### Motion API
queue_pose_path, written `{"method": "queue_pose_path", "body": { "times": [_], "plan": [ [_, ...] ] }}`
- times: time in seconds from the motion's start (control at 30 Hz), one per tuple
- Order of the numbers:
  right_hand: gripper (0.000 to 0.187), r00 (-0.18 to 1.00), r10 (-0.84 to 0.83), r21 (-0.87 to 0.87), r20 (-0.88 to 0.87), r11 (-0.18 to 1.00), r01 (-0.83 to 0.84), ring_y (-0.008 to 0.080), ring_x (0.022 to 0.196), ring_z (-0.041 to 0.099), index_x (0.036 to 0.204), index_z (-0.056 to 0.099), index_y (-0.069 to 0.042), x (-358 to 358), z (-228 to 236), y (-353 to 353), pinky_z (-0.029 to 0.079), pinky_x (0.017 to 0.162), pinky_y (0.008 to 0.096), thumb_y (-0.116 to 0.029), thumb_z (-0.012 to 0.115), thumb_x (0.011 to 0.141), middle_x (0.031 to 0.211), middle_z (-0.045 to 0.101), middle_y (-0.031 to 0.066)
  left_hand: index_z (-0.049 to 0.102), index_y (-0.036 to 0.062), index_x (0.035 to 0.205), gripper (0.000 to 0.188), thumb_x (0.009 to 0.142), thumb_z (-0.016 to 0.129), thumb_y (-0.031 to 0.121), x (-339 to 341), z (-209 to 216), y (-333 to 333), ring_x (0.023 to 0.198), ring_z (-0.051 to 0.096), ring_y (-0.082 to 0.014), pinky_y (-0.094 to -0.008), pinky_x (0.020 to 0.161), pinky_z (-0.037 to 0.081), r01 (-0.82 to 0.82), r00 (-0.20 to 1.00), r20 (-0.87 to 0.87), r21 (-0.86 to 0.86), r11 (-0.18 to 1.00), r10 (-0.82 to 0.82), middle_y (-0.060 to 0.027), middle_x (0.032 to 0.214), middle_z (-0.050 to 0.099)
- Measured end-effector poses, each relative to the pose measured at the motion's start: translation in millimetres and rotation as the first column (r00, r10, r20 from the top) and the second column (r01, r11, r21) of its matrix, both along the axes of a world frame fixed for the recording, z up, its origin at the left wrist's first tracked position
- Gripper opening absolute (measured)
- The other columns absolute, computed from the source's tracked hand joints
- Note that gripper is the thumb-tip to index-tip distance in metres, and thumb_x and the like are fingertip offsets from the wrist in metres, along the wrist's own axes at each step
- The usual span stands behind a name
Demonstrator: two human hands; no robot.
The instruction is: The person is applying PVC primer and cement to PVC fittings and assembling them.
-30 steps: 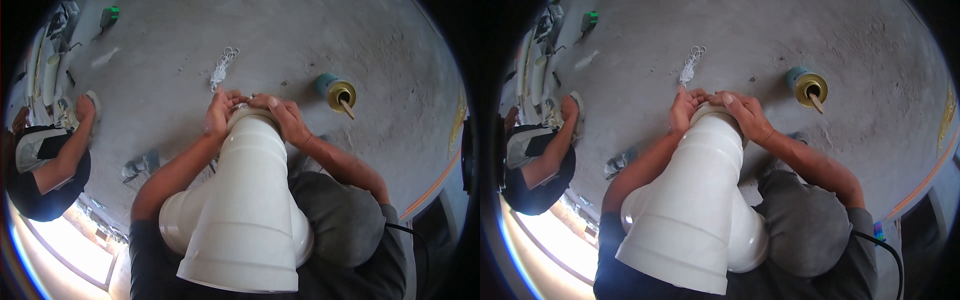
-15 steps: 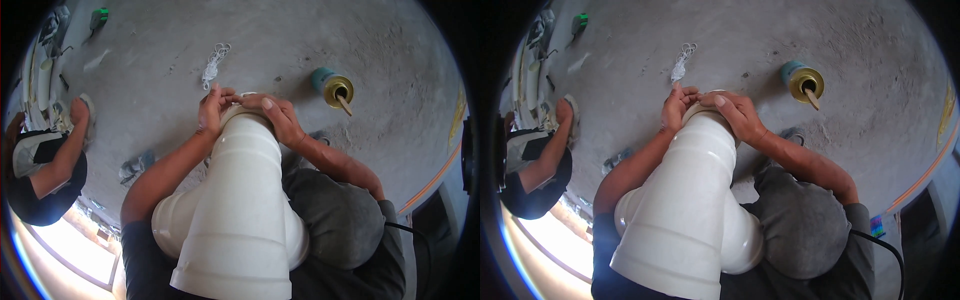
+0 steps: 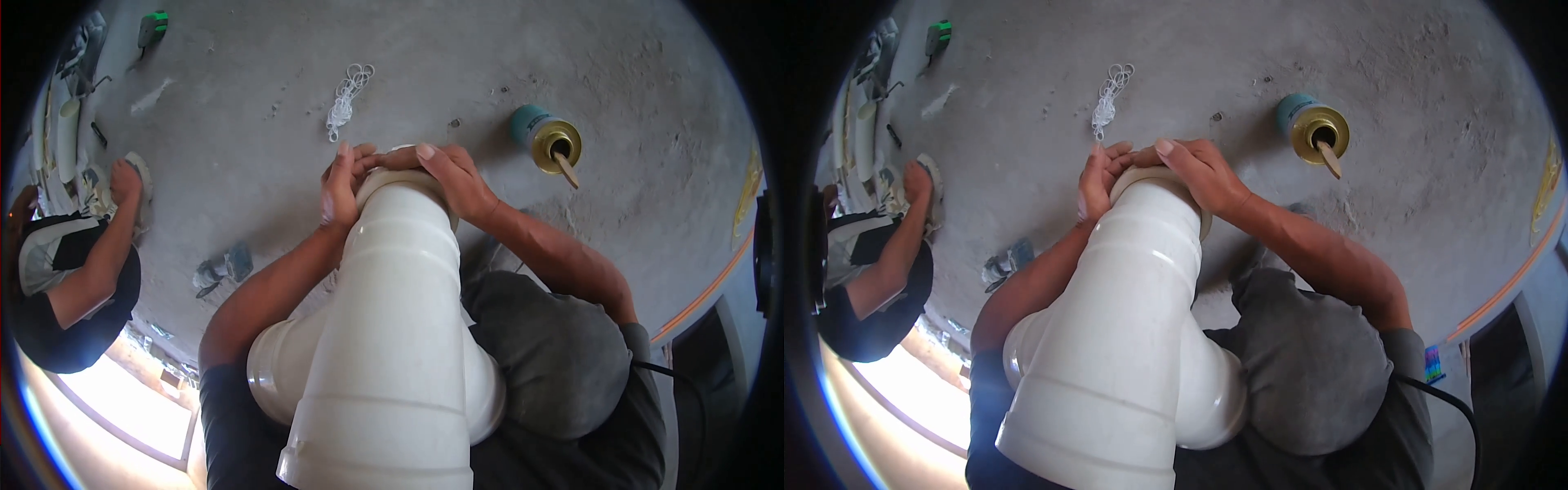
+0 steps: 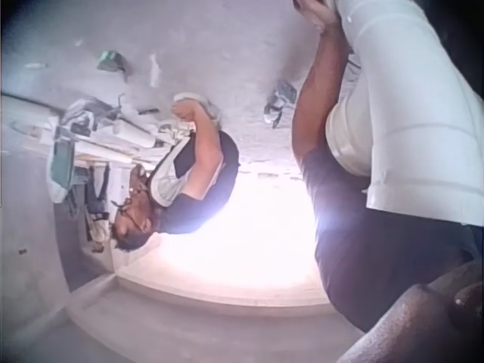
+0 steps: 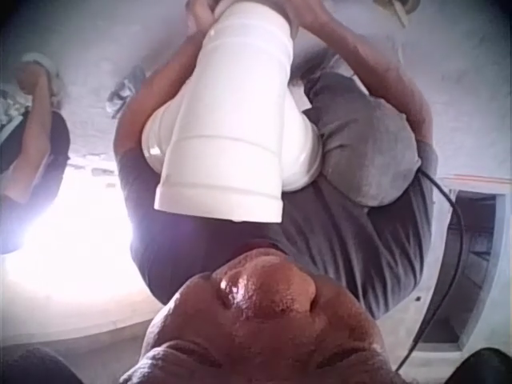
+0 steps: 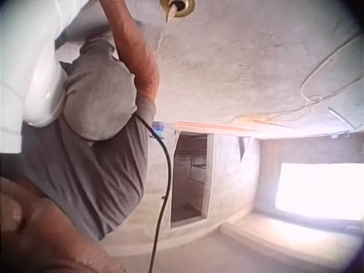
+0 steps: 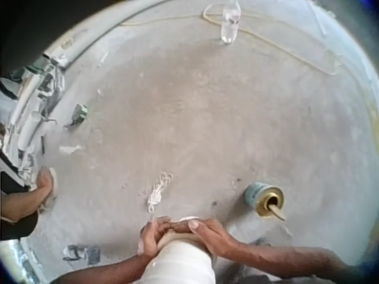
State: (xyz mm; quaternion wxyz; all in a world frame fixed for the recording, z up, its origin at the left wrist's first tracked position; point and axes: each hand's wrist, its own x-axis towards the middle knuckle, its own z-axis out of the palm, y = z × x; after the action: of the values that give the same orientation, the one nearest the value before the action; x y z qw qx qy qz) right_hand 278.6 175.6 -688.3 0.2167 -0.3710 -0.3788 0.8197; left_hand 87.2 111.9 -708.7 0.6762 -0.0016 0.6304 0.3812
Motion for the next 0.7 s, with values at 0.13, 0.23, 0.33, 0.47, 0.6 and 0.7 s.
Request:
{"method": "queue_pose_path", "body": {
  "times": [0.13,0.23,0.33,0.47,0.6,0.7],
  "plan": [
    [0.052,0.984,-0.176,0.189,0.031,0.968,0.168,0.0235,0.099,0.063,0.109,0.069,0.006,8,-3,-5,0.044,0.096,0.0348,-0.037,0.04,0.101,0.105,0.069,0.0181,0.045,-0.0049,0.13,0.07,0.099,0.038,0.058,4,-1,17,0.102,0.061,-0.0254,-0.0358,0.093,0.047,0.063,0.994,0.089,0.027,0.998,-0.066,-0.0185,0.111,0.065],
    [0.055,0.997,0.028,0.091,0.078,0.995,-0.035,0.0243,0.099,0.064,0.108,0.068,0.006,5,-6,10,0.045,0.095,0.0351,-0.04,0.04,0.101,0.103,0.069,0.0183,0.045,-0.0035,0.129,0.069,0.099,0.036,0.058,4,1,3,0.104,0.061,-0.0261,-0.0369,0.095,0.046,-0.083,0.987,0.14,0.009,0.997,0.081,-0.019,0.114,0.064],
    [0.057,0.962,0.265,-0.086,0.06,0.962,-0.26,0.0242,0.097,0.064,0.107,0.069,0.006,-3,9,38,0.046,0.093,0.0351,-0.043,0.04,0.101,0.101,0.07,0.0182,0.046,-0.0027,0.129,0.066,0.1,0.037,0.056,13,8,-8,0.106,0.06,-0.026,-0.0369,0.095,0.047,-0.172,0.964,0.219,0.072,0.983,0.153,-0.0193,0.117,0.063],
    [0.061,0.992,0.084,0.044,0.09,0.995,-0.089,0.0256,0.094,0.065,0.103,0.071,0.005,-1,-10,8,0.048,0.09,0.0363,-0.047,0.04,0.101,0.099,0.07,0.0181,0.046,-0.0032,0.13,0.065,0.1,0.038,0.054,6,7,-10,0.106,0.06,-0.0257,-0.0364,0.094,0.048,-0.072,0.989,0.13,0.038,0.997,0.066,-0.0195,0.12,0.062],
    [0.059,0.98,-0.015,0.194,0.201,0.981,-0.024,0.033,0.091,0.066,0.095,0.073,0.002,5,-13,4,0.049,0.085,0.0395,-0.047,0.041,0.099,0.096,0.069,0.0215,0.046,-0.004,0.13,0.065,0.101,0.039,0.053,3,-7,-3,0.106,0.06,-0.0265,-0.0371,0.094,0.048,0.017,0.998,0.067,0.058,0.998,-0.021,-0.0194,0.121,0.06],
    [0.046,0.922,-0.001,0.334,0.387,0.932,-0.139,0.0363,0.096,0.065,0.094,0.073,-0.002,12,9,9,0.05,0.085,0.0434,-0.042,0.05,0.095,0.095,0.068,0.0221,0.045,-0.0044,0.131,0.066,0.101,0.037,0.053,-2,-25,-6,0.11,0.058,-0.0285,-0.0393,0.096,0.046,-0.007,0.979,0.204,0.11,0.994,-0.015,-0.0199,0.12,0.061]
  ]
}}
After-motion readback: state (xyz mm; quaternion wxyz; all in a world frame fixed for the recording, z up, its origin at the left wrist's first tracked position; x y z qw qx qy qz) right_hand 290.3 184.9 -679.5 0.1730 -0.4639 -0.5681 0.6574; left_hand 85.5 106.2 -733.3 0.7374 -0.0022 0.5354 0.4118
